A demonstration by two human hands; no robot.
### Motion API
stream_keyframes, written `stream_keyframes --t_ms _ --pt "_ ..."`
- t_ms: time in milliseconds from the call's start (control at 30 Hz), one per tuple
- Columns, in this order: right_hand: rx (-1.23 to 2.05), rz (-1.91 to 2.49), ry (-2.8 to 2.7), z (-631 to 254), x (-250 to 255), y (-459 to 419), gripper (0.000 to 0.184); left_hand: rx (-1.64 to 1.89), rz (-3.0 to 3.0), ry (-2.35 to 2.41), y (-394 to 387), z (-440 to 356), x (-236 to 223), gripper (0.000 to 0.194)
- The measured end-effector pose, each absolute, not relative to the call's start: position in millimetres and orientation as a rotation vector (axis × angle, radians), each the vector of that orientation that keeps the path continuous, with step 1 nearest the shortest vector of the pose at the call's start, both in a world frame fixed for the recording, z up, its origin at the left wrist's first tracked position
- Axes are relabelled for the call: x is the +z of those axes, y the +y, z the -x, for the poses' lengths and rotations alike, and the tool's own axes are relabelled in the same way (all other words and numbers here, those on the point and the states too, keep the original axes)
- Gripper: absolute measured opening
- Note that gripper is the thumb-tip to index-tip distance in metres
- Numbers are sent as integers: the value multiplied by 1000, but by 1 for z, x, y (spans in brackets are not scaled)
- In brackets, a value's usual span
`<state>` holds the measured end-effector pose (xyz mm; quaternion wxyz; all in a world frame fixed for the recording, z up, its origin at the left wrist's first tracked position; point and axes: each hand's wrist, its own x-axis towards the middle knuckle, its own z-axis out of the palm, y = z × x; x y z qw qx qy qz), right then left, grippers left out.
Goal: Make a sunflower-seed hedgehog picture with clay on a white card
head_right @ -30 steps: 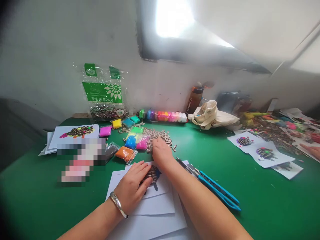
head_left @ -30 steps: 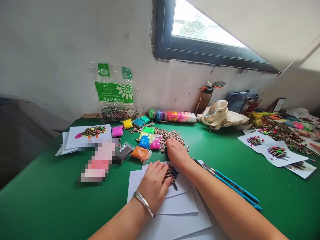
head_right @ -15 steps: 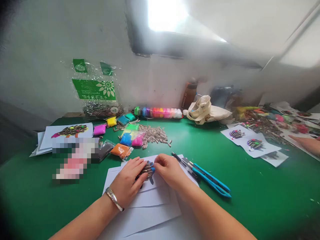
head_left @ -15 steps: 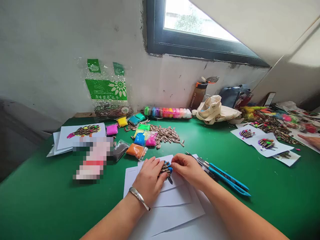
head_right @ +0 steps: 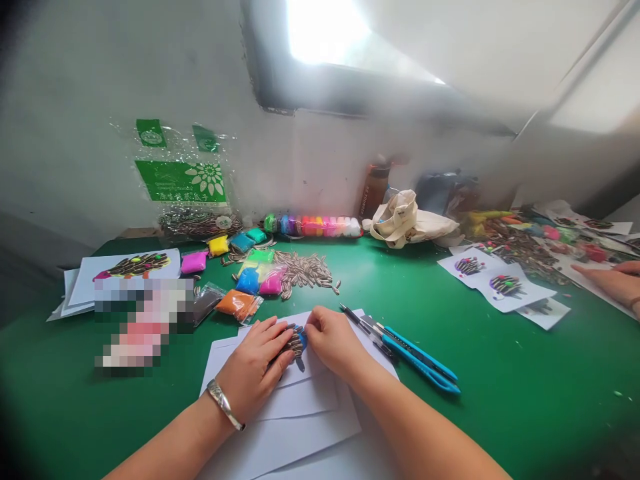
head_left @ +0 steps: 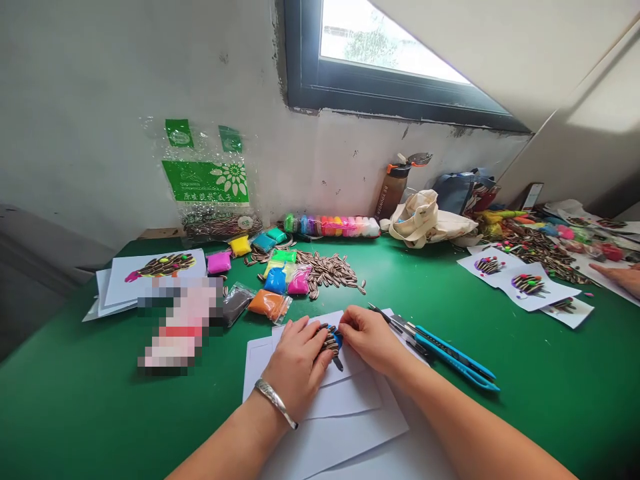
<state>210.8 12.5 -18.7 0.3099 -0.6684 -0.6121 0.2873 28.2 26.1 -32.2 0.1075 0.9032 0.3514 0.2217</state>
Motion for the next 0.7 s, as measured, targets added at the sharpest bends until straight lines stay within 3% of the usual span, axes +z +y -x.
stream_keyframes --t_ms 700 --pt "669 1828 -1756 -220 -14 7 13 578 -2711 1030 27 -31 -30 32"
